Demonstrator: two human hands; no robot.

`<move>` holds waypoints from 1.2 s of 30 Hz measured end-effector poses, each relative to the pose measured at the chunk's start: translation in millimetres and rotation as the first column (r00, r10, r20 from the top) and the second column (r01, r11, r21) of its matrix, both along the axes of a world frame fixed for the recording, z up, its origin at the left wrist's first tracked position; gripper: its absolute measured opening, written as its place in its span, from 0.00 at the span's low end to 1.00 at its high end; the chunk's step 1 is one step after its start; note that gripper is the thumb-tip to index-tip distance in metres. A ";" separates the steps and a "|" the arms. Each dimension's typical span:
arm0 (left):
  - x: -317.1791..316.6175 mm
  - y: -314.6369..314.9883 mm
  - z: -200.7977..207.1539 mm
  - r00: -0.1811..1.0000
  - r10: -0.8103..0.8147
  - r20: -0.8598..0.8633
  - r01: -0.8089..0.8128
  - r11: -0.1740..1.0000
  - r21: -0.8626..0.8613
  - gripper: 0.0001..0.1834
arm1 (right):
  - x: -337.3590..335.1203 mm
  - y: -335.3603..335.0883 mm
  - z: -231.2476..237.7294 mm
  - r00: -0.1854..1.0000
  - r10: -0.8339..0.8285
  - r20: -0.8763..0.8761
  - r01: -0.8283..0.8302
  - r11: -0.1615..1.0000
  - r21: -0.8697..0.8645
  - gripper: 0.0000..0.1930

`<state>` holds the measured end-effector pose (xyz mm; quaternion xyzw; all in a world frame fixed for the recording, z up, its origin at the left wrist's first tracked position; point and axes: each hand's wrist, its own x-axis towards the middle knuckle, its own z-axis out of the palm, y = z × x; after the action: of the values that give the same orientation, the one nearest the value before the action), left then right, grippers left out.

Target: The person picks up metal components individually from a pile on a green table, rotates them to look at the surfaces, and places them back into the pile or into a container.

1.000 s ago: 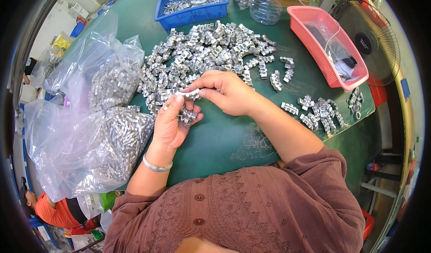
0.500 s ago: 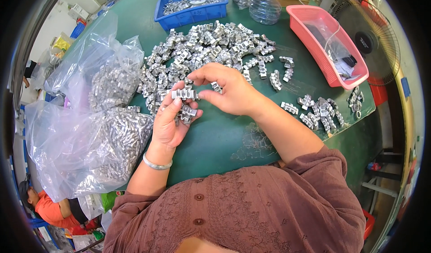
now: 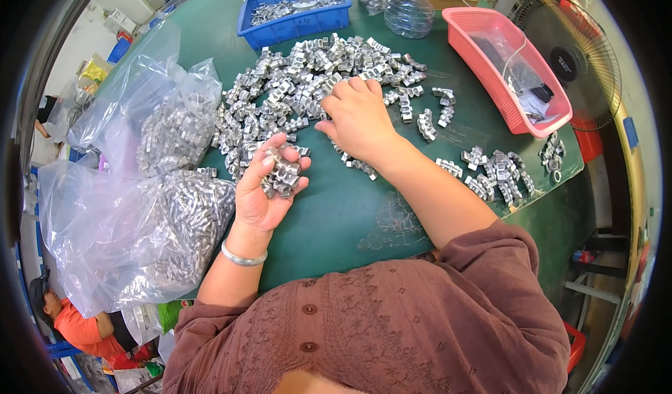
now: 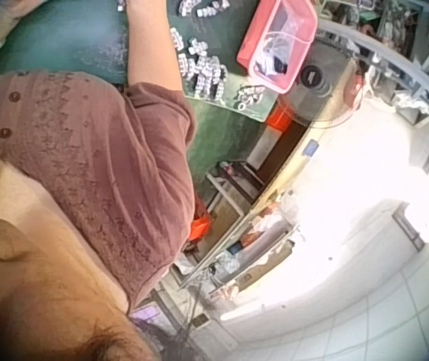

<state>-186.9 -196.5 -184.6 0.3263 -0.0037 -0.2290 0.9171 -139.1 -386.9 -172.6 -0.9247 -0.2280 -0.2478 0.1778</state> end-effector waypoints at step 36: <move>-4.0 -2.8 5.1 1.000 0.015 0.006 -0.015 0.995 0.104 0.11 | -21.3 -0.5 12.8 0.381 0.862 -0.333 0.351 0.199 0.915 0.09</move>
<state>-190.9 -199.3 -179.5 0.3740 0.0083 -0.2212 0.9006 -160.3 -387.4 -159.8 -0.5089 -0.0981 0.2322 0.8231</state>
